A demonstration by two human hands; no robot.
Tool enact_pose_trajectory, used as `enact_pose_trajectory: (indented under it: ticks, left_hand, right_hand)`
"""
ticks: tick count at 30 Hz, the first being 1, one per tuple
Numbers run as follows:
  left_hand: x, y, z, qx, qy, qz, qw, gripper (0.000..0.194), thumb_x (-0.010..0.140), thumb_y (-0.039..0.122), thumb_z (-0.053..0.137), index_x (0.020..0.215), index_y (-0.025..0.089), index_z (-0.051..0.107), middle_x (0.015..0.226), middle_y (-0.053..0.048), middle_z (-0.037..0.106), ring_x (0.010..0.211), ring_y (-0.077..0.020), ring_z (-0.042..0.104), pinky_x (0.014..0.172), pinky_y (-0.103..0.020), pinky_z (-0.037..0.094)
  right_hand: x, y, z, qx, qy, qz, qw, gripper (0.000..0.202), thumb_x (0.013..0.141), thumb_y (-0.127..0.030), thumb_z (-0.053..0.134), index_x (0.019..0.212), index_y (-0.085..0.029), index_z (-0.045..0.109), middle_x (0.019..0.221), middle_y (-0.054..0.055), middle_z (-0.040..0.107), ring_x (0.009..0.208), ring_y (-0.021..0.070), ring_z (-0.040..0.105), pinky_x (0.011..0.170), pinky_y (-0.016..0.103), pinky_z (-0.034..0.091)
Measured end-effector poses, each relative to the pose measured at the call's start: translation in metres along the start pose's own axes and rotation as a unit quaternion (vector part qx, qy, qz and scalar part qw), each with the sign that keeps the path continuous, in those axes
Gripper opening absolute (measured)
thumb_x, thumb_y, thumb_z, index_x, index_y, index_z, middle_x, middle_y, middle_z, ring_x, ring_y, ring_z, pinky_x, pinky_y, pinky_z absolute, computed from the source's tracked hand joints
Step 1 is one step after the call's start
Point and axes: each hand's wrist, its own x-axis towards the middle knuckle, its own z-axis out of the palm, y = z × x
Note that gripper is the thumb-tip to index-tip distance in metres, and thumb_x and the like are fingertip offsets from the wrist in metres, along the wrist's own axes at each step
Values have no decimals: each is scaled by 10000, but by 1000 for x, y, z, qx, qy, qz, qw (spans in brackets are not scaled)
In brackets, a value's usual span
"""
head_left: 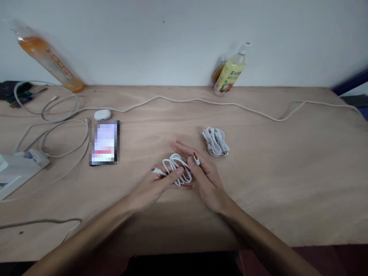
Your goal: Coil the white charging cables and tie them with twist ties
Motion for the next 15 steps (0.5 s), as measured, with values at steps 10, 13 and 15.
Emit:
enact_pose_trajectory:
  ticks: [10,13,15]
  left_hand:
    - [-1,12,10,-104,20,-31,994,335,927,403,871,1161,166,837,1072,-132,854,1138,-334,794,1059,-509,610]
    - [-1,10,7,-137,30,-25,990,310,999,343,785,1232,141,814,1123,-164,844,1143,-330,796,1068,-497,607]
    - [0,10,5,-153,30,-25,987,312,1042,317,714,1268,120,798,1161,-186,835,1166,-336,789,1083,-497,600]
  right_hand:
    - [9,6,1,126,46,180,974,582,869,-739,765,1190,-264,861,1065,91,865,935,285,816,741,395,681]
    - [11,8,2,147,61,194,968,564,821,-731,807,1107,-251,877,1039,106,868,986,320,820,765,421,685]
    - [12,9,2,158,64,199,965,557,803,-726,821,1084,-248,878,1052,110,868,995,331,821,752,420,683]
